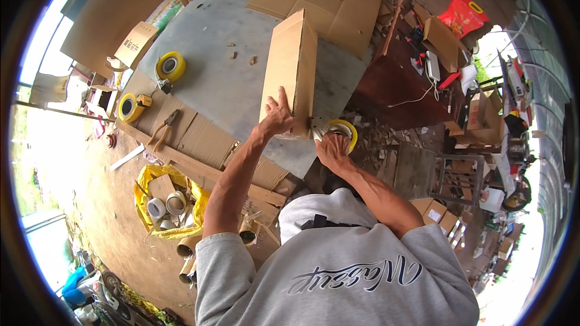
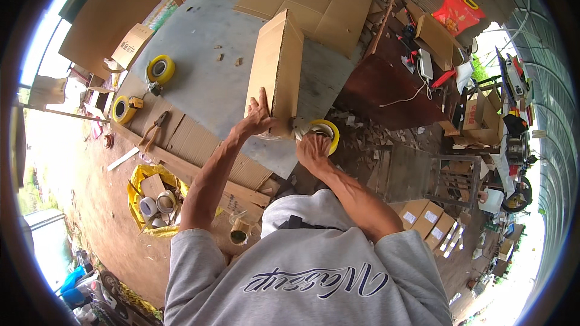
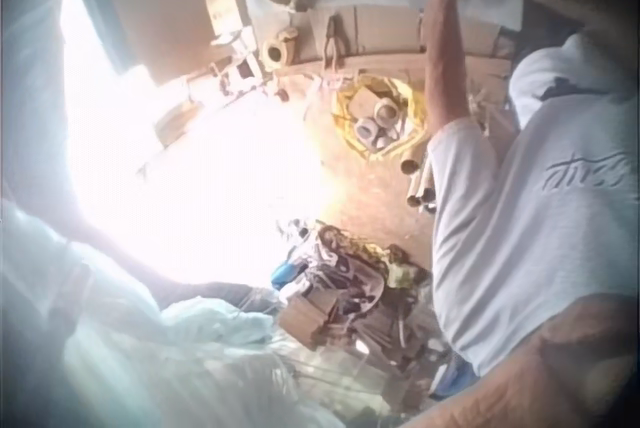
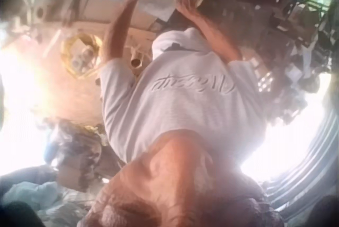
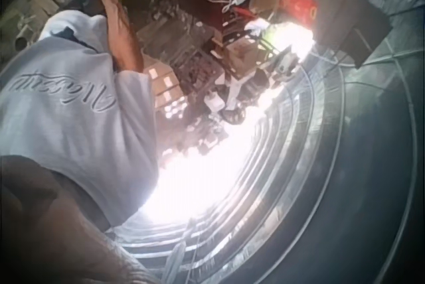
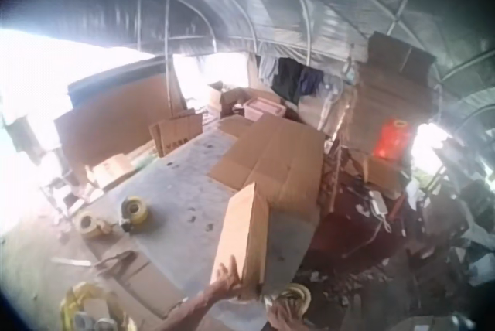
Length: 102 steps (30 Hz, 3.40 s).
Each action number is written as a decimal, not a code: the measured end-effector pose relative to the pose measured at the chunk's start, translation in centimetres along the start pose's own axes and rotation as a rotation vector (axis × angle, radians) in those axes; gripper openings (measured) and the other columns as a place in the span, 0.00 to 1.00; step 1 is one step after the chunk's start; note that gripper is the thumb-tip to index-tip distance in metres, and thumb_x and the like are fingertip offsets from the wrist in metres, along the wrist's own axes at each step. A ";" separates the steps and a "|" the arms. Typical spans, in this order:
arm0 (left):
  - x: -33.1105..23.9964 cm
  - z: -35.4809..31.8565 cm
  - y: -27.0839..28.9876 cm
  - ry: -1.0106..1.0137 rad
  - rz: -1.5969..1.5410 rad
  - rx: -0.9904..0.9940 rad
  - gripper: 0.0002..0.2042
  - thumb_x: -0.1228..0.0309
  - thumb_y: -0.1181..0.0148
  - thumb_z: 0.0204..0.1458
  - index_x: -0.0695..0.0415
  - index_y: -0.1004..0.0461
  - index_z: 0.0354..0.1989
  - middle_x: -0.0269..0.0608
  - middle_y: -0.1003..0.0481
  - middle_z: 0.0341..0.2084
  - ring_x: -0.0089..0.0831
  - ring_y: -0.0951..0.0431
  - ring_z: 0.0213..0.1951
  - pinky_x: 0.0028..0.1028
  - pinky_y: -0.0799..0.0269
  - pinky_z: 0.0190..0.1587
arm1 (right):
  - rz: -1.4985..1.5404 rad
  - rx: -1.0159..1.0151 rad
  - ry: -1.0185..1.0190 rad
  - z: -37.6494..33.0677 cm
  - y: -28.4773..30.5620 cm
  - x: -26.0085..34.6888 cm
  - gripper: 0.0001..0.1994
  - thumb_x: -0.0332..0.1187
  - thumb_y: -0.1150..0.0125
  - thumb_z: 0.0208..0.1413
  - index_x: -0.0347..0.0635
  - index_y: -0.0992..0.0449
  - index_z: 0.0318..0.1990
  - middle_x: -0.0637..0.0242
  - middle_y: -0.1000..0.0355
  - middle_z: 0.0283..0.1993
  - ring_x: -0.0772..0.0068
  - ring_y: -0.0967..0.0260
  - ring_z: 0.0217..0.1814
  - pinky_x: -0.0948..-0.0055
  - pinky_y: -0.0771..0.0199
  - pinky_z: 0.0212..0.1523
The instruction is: The person cuts a large cardboard sheet with a utility knife, folds it into a box shape, and seals the seams with a handheld tape dispenser. The person handles cardboard pieces and rolls, and uses a knife and tape to assemble the box.
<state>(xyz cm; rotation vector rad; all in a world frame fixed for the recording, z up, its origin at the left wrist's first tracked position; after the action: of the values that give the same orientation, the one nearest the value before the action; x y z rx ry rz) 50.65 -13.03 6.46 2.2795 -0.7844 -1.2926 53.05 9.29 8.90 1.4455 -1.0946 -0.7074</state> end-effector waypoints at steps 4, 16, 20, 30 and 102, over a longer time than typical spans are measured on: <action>0.0 -0.3 -0.1 0.011 -0.043 -0.024 0.62 0.53 0.33 0.42 0.53 0.78 0.76 0.86 0.61 0.68 0.85 0.56 0.68 0.59 0.49 0.69 | -0.021 0.061 -0.002 0.5 0.3 0.0 0.16 0.44 0.35 0.53 0.38 0.17 0.27 0.51 0.21 0.27 0.48 0.22 0.30 0.52 0.30 0.34; 4.6 -1.1 -2.3 -0.205 -0.362 -0.387 0.53 0.45 0.33 0.48 0.62 0.56 0.75 0.75 0.49 0.69 0.63 0.44 0.70 0.50 0.44 0.69 | 0.146 0.030 -0.228 4.1 0.0 -7.2 0.26 0.51 0.40 0.57 0.29 0.18 0.35 0.39 0.22 0.37 0.39 0.22 0.43 0.47 0.24 0.42; 12.1 -3.3 -10.0 0.349 -0.614 -1.184 0.21 0.56 0.38 0.59 0.64 0.30 0.26 0.37 0.32 0.16 0.38 0.31 0.21 0.39 0.30 0.29 | 0.202 0.159 -0.311 1.5 0.2 -8.9 0.28 0.52 0.39 0.56 0.26 0.19 0.36 0.37 0.22 0.37 0.39 0.22 0.43 0.49 0.24 0.44; 10.1 -0.5 -9.3 0.651 -1.963 -0.492 0.12 0.61 0.38 0.63 0.49 0.30 0.27 0.25 0.37 0.15 0.19 0.40 0.15 0.20 0.43 0.18 | 0.117 0.214 0.003 5.3 2.7 0.9 0.14 0.36 0.43 0.51 0.33 0.16 0.32 0.38 0.21 0.40 0.39 0.21 0.46 0.48 0.23 0.44; 10.4 -0.4 -6.9 -0.140 -0.735 -0.774 0.14 0.68 0.30 0.54 0.62 0.18 0.45 0.43 0.28 0.47 0.31 0.27 0.45 0.29 0.29 0.48 | 0.363 0.172 0.093 -6.4 -3.3 6.9 0.27 0.54 0.43 0.61 0.30 0.27 0.38 0.39 0.26 0.26 0.33 0.25 0.31 0.45 0.25 0.34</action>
<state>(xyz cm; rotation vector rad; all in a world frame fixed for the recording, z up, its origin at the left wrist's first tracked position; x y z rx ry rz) 57.20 -14.50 -4.06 1.8487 0.5371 -1.6671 62.22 5.44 7.94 1.3570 -1.3243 -0.2919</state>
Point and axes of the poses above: each hand's wrist, its own z-axis towards the middle knuckle, its own y-axis out of the back of the hand, x = y × z, the point moved 1 cm from there along z, towards the middle knuckle
